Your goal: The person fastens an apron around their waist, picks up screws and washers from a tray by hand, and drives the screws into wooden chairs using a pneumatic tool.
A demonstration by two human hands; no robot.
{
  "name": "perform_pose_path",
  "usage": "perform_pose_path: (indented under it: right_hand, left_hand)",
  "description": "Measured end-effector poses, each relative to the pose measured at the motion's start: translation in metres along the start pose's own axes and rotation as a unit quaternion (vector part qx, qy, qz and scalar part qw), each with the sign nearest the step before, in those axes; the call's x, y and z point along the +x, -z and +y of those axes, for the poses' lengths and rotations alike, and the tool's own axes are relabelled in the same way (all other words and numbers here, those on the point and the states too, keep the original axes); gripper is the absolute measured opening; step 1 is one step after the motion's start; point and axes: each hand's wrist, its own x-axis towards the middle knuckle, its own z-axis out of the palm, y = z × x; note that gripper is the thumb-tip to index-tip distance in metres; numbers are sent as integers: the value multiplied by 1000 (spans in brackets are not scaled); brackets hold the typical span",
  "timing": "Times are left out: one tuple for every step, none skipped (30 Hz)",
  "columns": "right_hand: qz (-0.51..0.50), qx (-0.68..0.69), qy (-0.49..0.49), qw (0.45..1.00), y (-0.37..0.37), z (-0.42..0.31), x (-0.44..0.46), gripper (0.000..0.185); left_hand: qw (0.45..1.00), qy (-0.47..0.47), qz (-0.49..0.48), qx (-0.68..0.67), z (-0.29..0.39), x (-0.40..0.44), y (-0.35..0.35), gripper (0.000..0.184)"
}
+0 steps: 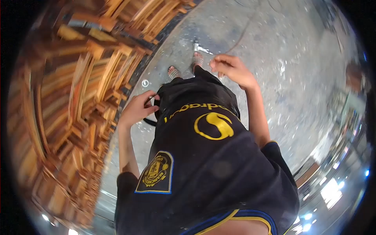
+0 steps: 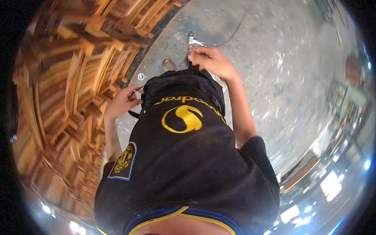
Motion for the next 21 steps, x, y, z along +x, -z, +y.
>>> perform_pose_path:
  right_hand:
    - [29, 15, -4, 999, 8, 9, -4, 22]
    - [88, -15, -1, 996, 16, 20, -7, 20]
    - [144, -46, -2, 989, 20, 30, -14, 19]
    - [161, -16, -12, 987, 25, 33, -25, 20]
    - [182, -2, -19, 983, 27, 39, -37, 20]
    - [175, 19, -14, 984, 27, 45, -48, 21]
    - [166, 38, -5, 985, 27, 48, -56, 21]
    - [179, 48, -9, 983, 27, 48, -65, 21]
    - [137, 85, -15, 987, 24, 46, -72, 23]
    - [95, 123, -19, 988, 18, 46, -78, 25]
    - [105, 133, -19, 985, 11, 48, -81, 25]
    - [110, 170, 10, 979, 3, 49, -82, 28]
    - [116, 208, 40, 971, -3, 51, -82, 32]
    - [96, 216, 56, 970, -5, 51, -82, 37]
    - [105, 225, 61, 967, -7, 55, -81, 37]
    - [94, 237, 78, 964, -10, 59, -80, 38]
    - [82, 247, 95, 961, -12, 62, -79, 39]
    - [90, 255, 101, 957, -14, 63, -79, 39]
    - [123, 204, 145, 960, -16, 64, -79, 39]
    - [156, 150, 186, 958, -17, 66, -78, 40]
    - [165, 156, 191, 955, -18, 68, -78, 40]
  left_hand:
    - [998, 21, 24, 54, -1, 5, 4, 27]
    - [997, 14, 2, 75, 5, 12, 4, 27]
    - [998, -41, 28, -31, 13, 19, 1, 25]
    - [985, -92, 52, -139, 22, 28, -2, 24]
    - [987, -92, 30, -125, 35, 38, -5, 24]
    - [985, -113, 5, -132, 52, 48, -10, 22]
    - [981, -133, -17, -140, 69, 59, -14, 20]
    - [983, -113, -54, -138, 83, 70, -18, 17]
    - [983, -112, -65, -129, 92, 83, -23, 17]
    - [980, -115, -114, -115, 100, 96, -29, 16]
    - [975, -117, -162, -101, 107, 107, -37, 14]
    - [974, -115, -171, -90, 115, 115, -45, 14]
    - [969, -111, -192, -109, 122, 122, -54, 12]
    - [964, -106, -210, -127, 127, 128, -59, 10]
    - [964, -103, -217, -115, 129, 135, -61, 10]
    - [958, -81, -243, -130, 129, 141, -63, 11]
    - [951, -58, -268, -144, 130, 144, -64, 12]
    - [949, -35, -268, -161, 134, 143, -65, 13]
    - [950, -32, -274, -149, 134, 143, -67, 13]
    - [940, -10, -267, -214, 130, 144, -70, 14]
    - [925, 12, -258, -278, 124, 146, -71, 16]
